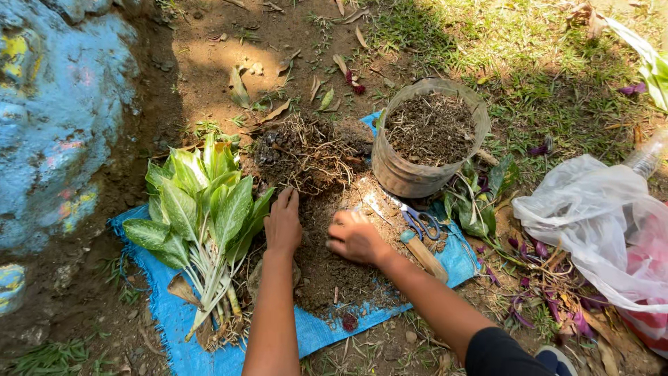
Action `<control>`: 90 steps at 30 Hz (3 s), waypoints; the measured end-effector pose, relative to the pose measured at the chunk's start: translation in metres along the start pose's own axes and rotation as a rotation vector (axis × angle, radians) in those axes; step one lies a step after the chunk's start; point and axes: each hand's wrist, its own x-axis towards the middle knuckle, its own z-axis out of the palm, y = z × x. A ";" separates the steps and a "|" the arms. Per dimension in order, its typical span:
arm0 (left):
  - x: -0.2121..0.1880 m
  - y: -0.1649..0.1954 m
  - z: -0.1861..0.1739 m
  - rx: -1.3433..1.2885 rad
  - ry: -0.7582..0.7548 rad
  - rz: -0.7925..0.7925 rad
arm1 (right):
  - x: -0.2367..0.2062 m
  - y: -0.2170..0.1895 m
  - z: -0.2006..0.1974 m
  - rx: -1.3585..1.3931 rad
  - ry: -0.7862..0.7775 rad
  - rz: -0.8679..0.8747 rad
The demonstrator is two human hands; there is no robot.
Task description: The person uses a machete to break apart a clump of soil and roots on a blue tarp. They then use scissors to trim the roots of a leafy plant and place the trimmed roots into a plastic container. Finally, the person gathers the prepared plants and holds them up.
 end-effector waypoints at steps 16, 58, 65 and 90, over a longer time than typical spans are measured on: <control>-0.002 0.000 -0.020 -0.057 0.116 0.045 | 0.026 0.014 -0.003 0.026 -0.161 -0.006; -0.031 -0.020 0.014 -0.206 -0.020 -0.138 | 0.066 -0.034 0.012 0.021 -0.043 -0.002; -0.030 -0.022 0.026 -0.207 0.075 -0.047 | -0.001 -0.007 0.020 -0.074 0.261 -0.194; -0.084 -0.012 0.023 -0.121 0.145 0.014 | -0.043 -0.071 0.056 -0.161 0.311 -0.652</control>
